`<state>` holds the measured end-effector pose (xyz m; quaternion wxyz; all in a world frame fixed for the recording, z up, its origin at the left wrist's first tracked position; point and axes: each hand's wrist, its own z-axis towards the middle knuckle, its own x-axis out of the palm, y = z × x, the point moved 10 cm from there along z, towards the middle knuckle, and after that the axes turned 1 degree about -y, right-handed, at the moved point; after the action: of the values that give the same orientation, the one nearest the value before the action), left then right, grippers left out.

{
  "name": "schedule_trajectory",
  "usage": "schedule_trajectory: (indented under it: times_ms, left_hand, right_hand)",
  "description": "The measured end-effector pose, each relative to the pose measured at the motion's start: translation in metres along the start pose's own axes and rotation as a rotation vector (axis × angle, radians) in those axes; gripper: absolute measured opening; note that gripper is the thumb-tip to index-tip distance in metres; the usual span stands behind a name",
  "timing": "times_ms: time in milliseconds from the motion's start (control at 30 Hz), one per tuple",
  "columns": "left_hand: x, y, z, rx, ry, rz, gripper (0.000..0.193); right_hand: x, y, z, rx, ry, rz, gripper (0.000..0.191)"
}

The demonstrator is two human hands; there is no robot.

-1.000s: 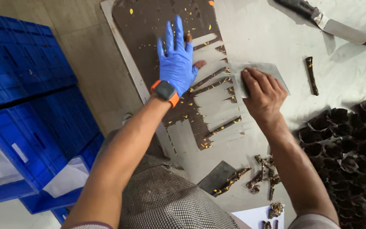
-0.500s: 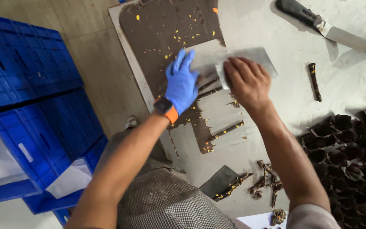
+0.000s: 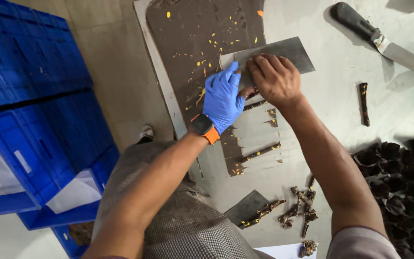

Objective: The person repeatedly smooths small dark decorative items on a flat work surface using a rectangular sanding block. They handle the items one at a time, rubbing each piece against the block, then placing them aside on a white sheet. The person also smooths a larger flat board with the same block.

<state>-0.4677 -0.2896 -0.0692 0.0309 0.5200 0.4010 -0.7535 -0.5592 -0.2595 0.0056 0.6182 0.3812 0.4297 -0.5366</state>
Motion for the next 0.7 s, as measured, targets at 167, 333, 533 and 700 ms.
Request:
schedule_trajectory:
  times_ms: [167, 333, 533, 700]
  left_hand:
    - [-0.022, 0.008, -0.002, 0.045, -0.037, 0.018, 0.048]
    - [-0.030, 0.033, -0.007, 0.027, 0.035, 0.056, 0.047]
    - [-0.029, 0.048, 0.002, 0.016, 0.014, 0.010, 0.045]
    - [-0.046, 0.047, 0.014, 0.021, -0.015, -0.011, 0.050]
  right_hand:
    - [0.009, 0.014, 0.011, 0.012, -0.034, -0.005, 0.030]
    - [0.016, 0.032, 0.027, -0.037, -0.084, -0.028, 0.021]
    - [0.027, 0.030, 0.037, 0.011, -0.086, -0.021, 0.021]
    - [0.021, 0.025, 0.046, 0.044, -0.142, 0.029, 0.032]
